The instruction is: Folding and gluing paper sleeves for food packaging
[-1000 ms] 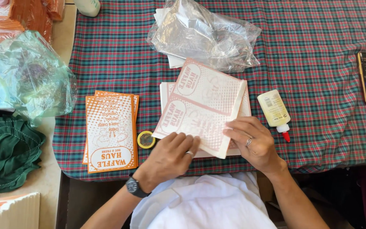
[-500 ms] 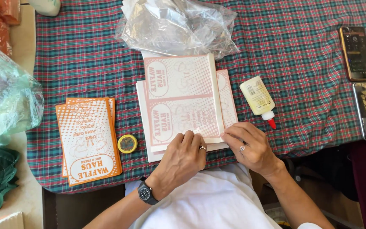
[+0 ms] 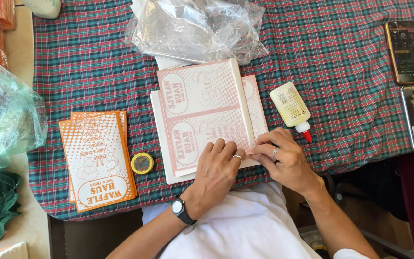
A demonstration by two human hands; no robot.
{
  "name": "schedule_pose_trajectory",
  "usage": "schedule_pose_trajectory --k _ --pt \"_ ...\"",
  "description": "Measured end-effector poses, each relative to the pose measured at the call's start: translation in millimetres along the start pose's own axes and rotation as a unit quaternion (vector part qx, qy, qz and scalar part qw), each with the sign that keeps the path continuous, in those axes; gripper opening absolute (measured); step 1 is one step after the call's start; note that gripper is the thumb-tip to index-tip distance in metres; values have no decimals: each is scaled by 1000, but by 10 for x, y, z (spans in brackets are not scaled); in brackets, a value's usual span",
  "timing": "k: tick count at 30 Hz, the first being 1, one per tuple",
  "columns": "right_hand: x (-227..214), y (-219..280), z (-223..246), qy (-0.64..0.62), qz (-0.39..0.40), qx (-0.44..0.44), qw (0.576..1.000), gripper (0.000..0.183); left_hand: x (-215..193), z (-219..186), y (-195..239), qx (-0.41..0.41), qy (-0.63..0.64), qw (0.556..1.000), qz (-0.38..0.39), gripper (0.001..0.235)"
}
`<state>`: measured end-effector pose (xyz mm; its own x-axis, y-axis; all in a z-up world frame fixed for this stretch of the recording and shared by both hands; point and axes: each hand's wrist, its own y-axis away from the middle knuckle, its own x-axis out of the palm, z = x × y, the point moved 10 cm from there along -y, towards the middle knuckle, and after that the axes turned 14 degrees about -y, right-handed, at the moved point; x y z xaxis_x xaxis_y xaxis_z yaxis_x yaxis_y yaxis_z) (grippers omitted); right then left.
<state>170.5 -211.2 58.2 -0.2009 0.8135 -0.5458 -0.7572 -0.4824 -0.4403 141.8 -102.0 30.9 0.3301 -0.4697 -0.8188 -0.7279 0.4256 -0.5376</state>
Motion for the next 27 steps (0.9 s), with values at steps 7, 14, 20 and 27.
schedule_pose_trajectory --k 7,14,20,27 --pt "-68 172 -208 -38 -42 61 996 6 141 102 7 4 8 1000 11 10" --pt "-12 202 -402 -53 -52 111 991 9 265 277 -77 -37 45 995 81 14" --pt "-8 189 -425 -52 -54 126 989 13 262 363 -143 -63 92 987 119 9" --pt "-3 154 -410 -45 -44 138 988 15 234 391 -188 -80 116 979 146 8"
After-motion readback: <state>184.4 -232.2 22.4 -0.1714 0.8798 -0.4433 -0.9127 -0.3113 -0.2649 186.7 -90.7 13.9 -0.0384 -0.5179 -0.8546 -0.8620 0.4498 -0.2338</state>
